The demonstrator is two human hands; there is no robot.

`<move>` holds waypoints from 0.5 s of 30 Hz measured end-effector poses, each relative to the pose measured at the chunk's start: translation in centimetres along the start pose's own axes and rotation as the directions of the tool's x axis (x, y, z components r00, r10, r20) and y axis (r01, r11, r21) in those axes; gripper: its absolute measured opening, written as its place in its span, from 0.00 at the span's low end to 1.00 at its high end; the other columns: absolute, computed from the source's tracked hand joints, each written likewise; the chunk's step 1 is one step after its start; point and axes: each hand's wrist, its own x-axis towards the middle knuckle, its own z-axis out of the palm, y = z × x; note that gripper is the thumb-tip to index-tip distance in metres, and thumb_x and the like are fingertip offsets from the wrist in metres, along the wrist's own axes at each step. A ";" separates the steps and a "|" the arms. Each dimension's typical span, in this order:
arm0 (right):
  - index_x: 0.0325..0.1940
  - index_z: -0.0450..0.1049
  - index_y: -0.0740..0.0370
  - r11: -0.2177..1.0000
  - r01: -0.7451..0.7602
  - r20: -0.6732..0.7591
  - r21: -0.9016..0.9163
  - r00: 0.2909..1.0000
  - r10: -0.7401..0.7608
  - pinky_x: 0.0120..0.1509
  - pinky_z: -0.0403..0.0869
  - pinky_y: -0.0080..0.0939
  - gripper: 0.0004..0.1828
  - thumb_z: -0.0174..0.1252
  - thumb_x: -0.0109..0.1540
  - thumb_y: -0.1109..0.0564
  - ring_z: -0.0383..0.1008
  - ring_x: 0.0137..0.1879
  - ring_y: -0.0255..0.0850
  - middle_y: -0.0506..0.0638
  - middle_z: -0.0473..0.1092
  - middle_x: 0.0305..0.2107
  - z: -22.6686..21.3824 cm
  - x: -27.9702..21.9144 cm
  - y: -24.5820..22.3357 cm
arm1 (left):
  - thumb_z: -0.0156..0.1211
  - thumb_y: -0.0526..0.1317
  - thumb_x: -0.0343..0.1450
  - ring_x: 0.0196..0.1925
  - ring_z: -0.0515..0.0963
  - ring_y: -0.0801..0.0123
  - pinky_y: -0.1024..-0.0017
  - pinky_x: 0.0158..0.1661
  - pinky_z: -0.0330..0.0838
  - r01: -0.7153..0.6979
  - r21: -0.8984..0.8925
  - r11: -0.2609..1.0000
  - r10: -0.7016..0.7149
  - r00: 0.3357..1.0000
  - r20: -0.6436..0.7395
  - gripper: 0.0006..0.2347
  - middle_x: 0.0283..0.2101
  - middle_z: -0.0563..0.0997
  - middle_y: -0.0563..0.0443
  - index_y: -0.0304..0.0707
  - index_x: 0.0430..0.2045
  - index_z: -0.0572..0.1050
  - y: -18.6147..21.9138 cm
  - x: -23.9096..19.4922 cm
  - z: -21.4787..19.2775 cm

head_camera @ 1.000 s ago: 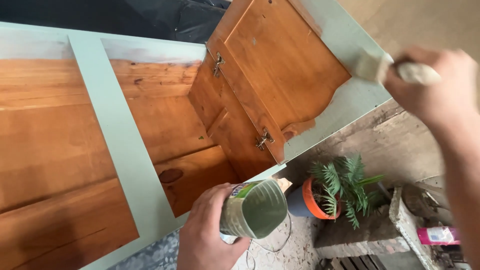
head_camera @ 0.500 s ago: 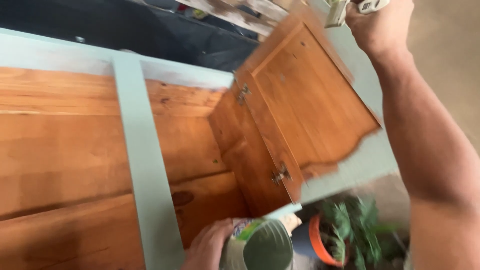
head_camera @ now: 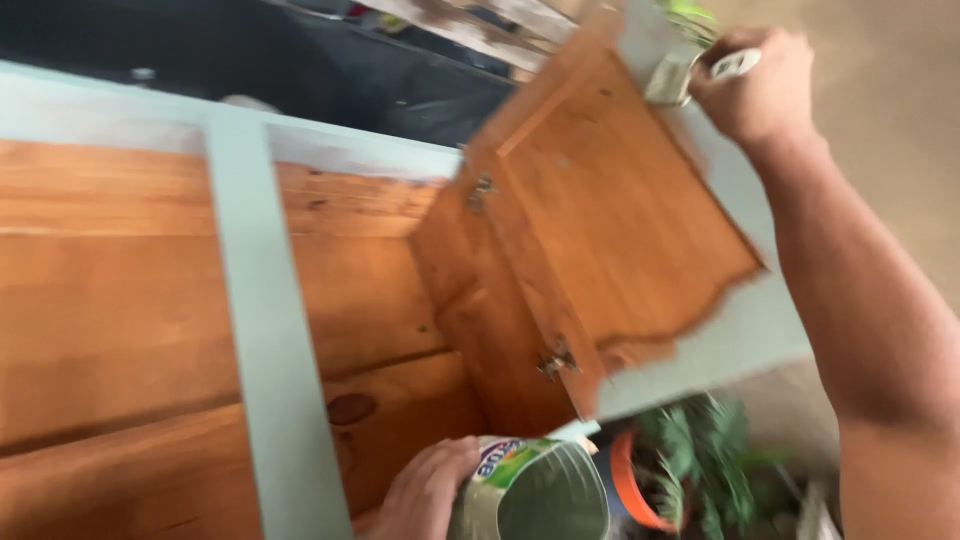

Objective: The person paints the exterior and interior of a wooden cabinet with light green paint using a brush. They dip the brush into a paint can and apply the paint to the cabinet's frame, doors, and interior shelves.

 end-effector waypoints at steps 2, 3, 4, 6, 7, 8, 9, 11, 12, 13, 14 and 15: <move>0.36 0.83 0.48 1.000 -0.029 0.023 -0.007 0.999 0.029 0.36 0.73 0.43 0.01 0.68 0.60 0.53 0.75 0.29 0.39 0.45 0.75 0.23 -3.8 -4.0 0.1 | 0.62 0.66 0.62 0.71 0.66 0.60 0.59 0.64 0.59 -0.061 -0.064 0.996 0.070 0.985 0.157 0.36 0.67 0.73 0.57 0.50 0.64 0.68 0.8 -0.3 -0.2; 0.36 0.82 0.51 1.000 -0.025 0.020 -0.003 0.999 0.025 0.36 0.71 0.42 0.01 0.68 0.61 0.55 0.75 0.29 0.40 0.46 0.75 0.24 -5.8 -6.1 0.2 | 0.56 0.66 0.63 0.67 0.72 0.63 0.64 0.61 0.63 -0.134 -0.049 0.990 0.135 0.991 0.017 0.33 0.62 0.78 0.58 0.49 0.59 0.72 1.8 -0.6 0.0; 0.35 0.82 0.53 1.000 -0.017 0.018 0.001 1.000 0.017 0.35 0.70 0.42 0.02 0.69 0.61 0.56 0.74 0.29 0.41 0.46 0.75 0.25 -7.7 -7.9 0.1 | 0.50 0.67 0.64 0.62 0.79 0.66 0.68 0.57 0.68 -0.202 -0.030 0.979 0.197 0.972 -0.126 0.31 0.56 0.83 0.59 0.47 0.54 0.77 2.8 -0.8 0.2; 0.36 0.82 0.54 0.993 -0.112 0.093 -0.033 0.989 0.114 0.36 0.69 0.42 0.02 0.68 0.63 0.56 0.74 0.29 0.40 0.47 0.75 0.25 -13.4 -12.0 -2.0 | 0.51 0.66 0.62 0.60 0.80 0.67 0.70 0.57 0.69 -0.195 -0.048 0.980 0.187 0.974 -0.125 0.31 0.54 0.84 0.61 0.49 0.51 0.78 4.0 -1.6 0.2; 0.37 0.83 0.54 0.981 -0.188 0.164 -0.051 0.967 0.194 0.36 0.69 0.42 0.03 0.66 0.65 0.56 0.73 0.30 0.39 0.47 0.76 0.26 -16.0 -13.8 -3.4 | 0.52 0.65 0.59 0.58 0.82 0.69 0.72 0.56 0.69 -0.173 -0.054 0.983 0.164 0.976 -0.144 0.30 0.52 0.86 0.62 0.51 0.48 0.80 4.5 -2.1 0.1; 0.37 0.83 0.54 0.979 -0.194 0.167 -0.059 0.965 0.201 0.36 0.69 0.42 0.03 0.66 0.65 0.56 0.73 0.30 0.39 0.47 0.76 0.26 -18.4 -15.6 -3.8 | 0.52 0.65 0.59 0.58 0.82 0.69 0.72 0.56 0.69 -0.175 -0.059 0.983 0.166 0.977 -0.135 0.30 0.52 0.86 0.62 0.51 0.48 0.80 4.3 -2.5 -0.3; 0.39 0.83 0.55 0.968 -0.212 0.239 -0.137 0.941 0.240 0.35 0.71 0.41 0.04 0.66 0.66 0.55 0.75 0.30 0.38 0.47 0.77 0.27 -20.8 -17.4 -4.3 | 0.56 0.68 0.58 0.63 0.76 0.70 0.68 0.59 0.64 -0.103 -0.095 0.990 0.107 0.993 0.045 0.33 0.58 0.82 0.63 0.53 0.53 0.77 4.1 -2.9 -0.9; 0.41 0.83 0.55 0.953 -0.220 0.301 -0.210 0.912 0.277 0.34 0.73 0.40 0.05 0.67 0.67 0.53 0.76 0.31 0.38 0.48 0.78 0.29 -24.5 -19.5 -5.8 | 0.60 0.71 0.56 0.69 0.71 0.71 0.65 0.63 0.60 -0.028 -0.116 0.993 0.053 0.975 0.216 0.37 0.64 0.79 0.65 0.56 0.59 0.74 4.5 -3.1 -1.5; 0.40 0.82 0.58 0.960 -0.239 0.243 -0.144 0.932 0.268 0.34 0.68 0.37 0.03 0.68 0.67 0.58 0.73 0.31 0.35 0.48 0.76 0.28 -25.7 -20.0 -6.7 | 0.63 0.70 0.56 0.67 0.74 0.71 0.65 0.62 0.62 -0.032 -0.115 0.993 0.054 0.980 0.191 0.37 0.62 0.81 0.64 0.56 0.57 0.76 4.9 -3.1 -1.7; 0.38 0.82 0.61 0.964 -0.253 0.183 -0.075 0.947 0.263 0.33 0.63 0.34 0.04 0.70 0.68 0.62 0.69 0.31 0.33 0.48 0.74 0.27 -26.9 -20.5 -7.6 | 0.67 0.69 0.55 0.65 0.77 0.71 0.65 0.61 0.64 -0.036 -0.113 0.993 0.055 0.985 0.166 0.36 0.59 0.82 0.64 0.56 0.55 0.77 5.4 -3.1 -1.8; 0.38 0.82 0.61 0.965 -0.251 0.180 -0.068 0.949 0.260 0.33 0.63 0.34 0.04 0.70 0.68 0.62 0.69 0.31 0.33 0.48 0.74 0.27 -26.6 -19.7 -7.2 | 0.67 0.69 0.55 0.65 0.77 0.71 0.65 0.61 0.64 -0.036 -0.108 0.993 0.054 0.986 0.160 0.36 0.59 0.82 0.64 0.56 0.55 0.77 5.7 -3.2 -2.1; 0.35 0.82 0.51 0.961 -0.198 0.247 -0.192 0.938 0.243 0.32 0.64 0.34 0.08 0.70 0.67 0.50 0.68 0.27 0.30 0.42 0.73 0.23 -26.2 -18.9 -6.7 | 0.62 0.68 0.58 0.62 0.79 0.69 0.67 0.59 0.67 -0.107 -0.124 0.986 0.118 0.990 0.080 0.33 0.57 0.84 0.61 0.53 0.53 0.79 6.0 -3.2 -2.3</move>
